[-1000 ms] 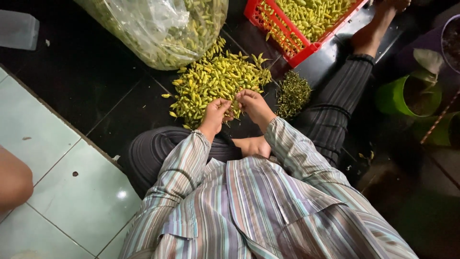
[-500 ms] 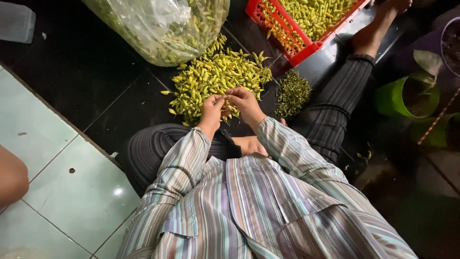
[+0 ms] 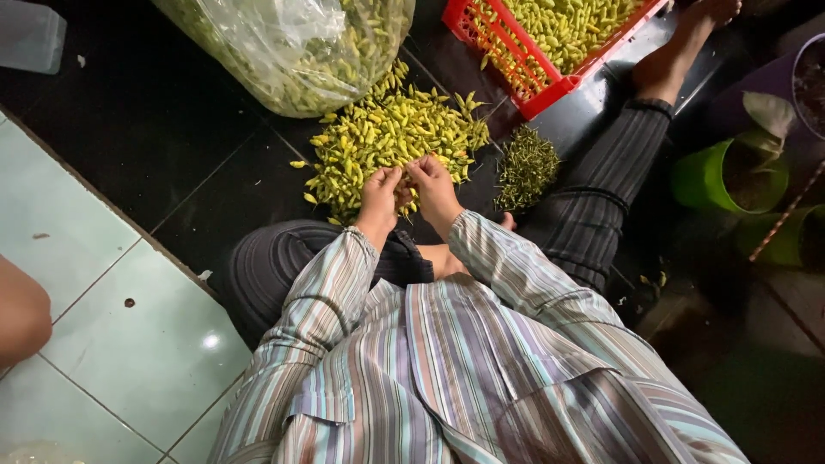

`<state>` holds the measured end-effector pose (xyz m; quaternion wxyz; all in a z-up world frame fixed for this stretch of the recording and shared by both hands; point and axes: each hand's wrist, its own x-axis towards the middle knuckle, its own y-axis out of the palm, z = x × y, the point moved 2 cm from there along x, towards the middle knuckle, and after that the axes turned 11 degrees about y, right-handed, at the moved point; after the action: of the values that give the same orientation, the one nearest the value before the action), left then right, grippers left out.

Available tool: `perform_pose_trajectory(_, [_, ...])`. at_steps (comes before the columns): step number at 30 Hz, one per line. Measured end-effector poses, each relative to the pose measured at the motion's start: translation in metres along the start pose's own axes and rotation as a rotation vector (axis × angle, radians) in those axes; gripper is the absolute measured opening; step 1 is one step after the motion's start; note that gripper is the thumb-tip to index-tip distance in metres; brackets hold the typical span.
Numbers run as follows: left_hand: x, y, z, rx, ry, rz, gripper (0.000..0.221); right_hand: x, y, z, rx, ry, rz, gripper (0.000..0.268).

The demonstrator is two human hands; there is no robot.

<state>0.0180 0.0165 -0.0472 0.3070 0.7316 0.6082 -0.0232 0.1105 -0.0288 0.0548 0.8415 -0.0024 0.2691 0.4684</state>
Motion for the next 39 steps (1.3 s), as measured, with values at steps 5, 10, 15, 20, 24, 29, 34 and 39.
perform_pose_trajectory(5, [-0.016, 0.010, -0.016, 0.097, 0.095, -0.040, 0.016, 0.010, -0.006, -0.017, 0.042, 0.078, -0.020, 0.021])
perform_pose_trajectory(10, [-0.023, 0.014, -0.024, 0.101, 0.138, -0.093, 0.015, 0.014, -0.005, -0.020, 0.074, 0.124, -0.058, 0.020])
perform_pose_trajectory(15, [-0.008, 0.005, -0.015, -0.182, -0.045, -0.138, 0.016, 0.008, -0.001, 0.000, 0.270, 0.178, 0.030, 0.010])
perform_pose_trajectory(20, [-0.010, 0.006, -0.028, -0.293, -0.095, -0.198, 0.013, 0.006, -0.001, 0.003, 0.153, 0.083, 0.119, 0.003])
perform_pose_trajectory(24, [-0.010, 0.007, -0.031, -0.323, -0.079, -0.277, 0.013, 0.009, -0.007, -0.006, -0.042, -0.039, 0.148, 0.015])
perform_pose_trajectory(29, [-0.015, 0.005, -0.023, -0.143, -0.040, -0.226, 0.014, 0.006, -0.008, -0.007, -0.420, -0.055, 0.051, 0.017])
perform_pose_trajectory(34, [0.001, 0.000, -0.009, -0.204, -0.063, -0.149, 0.012, 0.010, -0.010, 0.002, -0.386, -0.049, -0.002, 0.010])
perform_pose_trajectory(39, [-0.010, 0.005, -0.038, -0.279, -0.137, -0.081, 0.011, 0.008, -0.026, 0.017, 0.121, 0.119, 0.014, 0.012])
